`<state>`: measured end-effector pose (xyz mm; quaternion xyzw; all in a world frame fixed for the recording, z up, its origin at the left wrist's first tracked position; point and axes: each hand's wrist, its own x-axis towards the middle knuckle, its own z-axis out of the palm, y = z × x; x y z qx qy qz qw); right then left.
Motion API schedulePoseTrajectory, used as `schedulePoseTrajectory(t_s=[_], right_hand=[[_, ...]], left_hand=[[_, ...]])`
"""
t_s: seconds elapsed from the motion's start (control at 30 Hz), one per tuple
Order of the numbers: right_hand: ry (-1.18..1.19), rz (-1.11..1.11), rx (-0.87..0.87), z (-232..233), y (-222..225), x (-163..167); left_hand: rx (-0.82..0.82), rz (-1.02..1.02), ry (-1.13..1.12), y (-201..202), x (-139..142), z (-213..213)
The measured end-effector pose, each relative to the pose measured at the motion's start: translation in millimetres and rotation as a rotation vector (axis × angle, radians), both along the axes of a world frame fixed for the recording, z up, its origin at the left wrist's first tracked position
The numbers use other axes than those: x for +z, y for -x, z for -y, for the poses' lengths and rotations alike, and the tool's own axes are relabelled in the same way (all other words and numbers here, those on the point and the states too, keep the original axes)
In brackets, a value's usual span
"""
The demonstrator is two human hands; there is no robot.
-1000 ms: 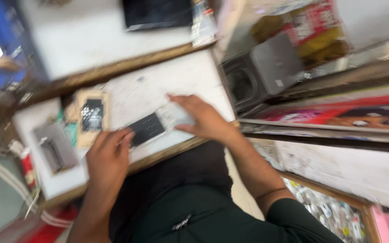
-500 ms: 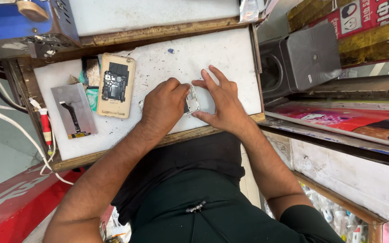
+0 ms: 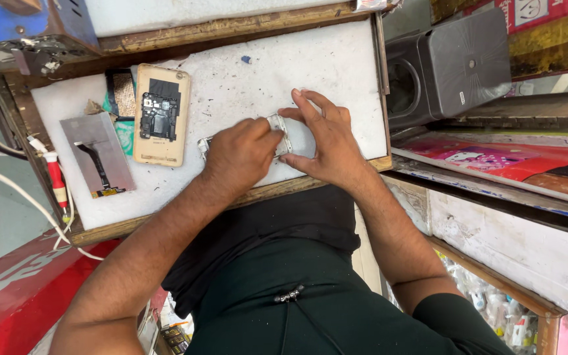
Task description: The person disassembles a white smartphone, removes the screen assembly, cleans the frame with a spray and cloth, and reattaches the screen. They handle the phone, a spray bottle, and a cleaning cloth on a cluttered workbench.
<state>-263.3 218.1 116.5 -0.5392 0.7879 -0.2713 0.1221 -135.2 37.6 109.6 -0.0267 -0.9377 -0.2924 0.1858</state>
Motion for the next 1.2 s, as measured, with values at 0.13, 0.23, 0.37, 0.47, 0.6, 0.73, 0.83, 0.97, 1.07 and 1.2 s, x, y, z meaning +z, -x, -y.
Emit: schedulePoseTrajectory(t_s=[0.13,0.23,0.37,0.47,0.6,0.73,0.83,0.97,1.07,1.2], right_hand=[[-0.006,0.011,0.006,0.8,0.7,1.4],[0.006,-0.019,0.005,1.4,0.4,3.3],[-0.006,0.018,-0.003,2.0,-0.2,6.1],[0.004,0.027,-0.014,0.9,-1.6,8.1],[-0.003,0.025,-0.008,1.2,-2.1,9.7],[0.007,0.019,-0.011,2.4,-2.2,11.2],[-0.02,0.023,-0.023,1.8,-2.7,12.6],[-0.013,0.033,-0.017,2.1,-2.8,12.9],[-0.011,0.024,-0.025,2.2,-2.8,12.2],[-0.028,0.029,-0.023,2.7,-2.5,11.0]], left_hand=[[-0.015,-0.002,-0.016,-3.6,0.9,-0.8],[-0.047,0.009,-0.016,-5.2,0.3,-1.8],[-0.015,0.038,0.013,-4.8,-1.3,-1.9],[-0.113,0.019,-0.02,-3.8,-2.5,-0.6],[0.033,0.025,-0.045,-1.6,-3.6,1.2],[-0.02,0.014,-0.031,-0.2,-3.7,1.5],[0.05,0.006,-0.044,-0.1,-3.8,1.9],[-0.02,-0.005,-0.053,-0.8,-3.5,2.6],[0.052,0.029,-0.073,0.1,-3.1,2.1],[0.08,0.011,-0.05,1.9,-2.3,1.9]])
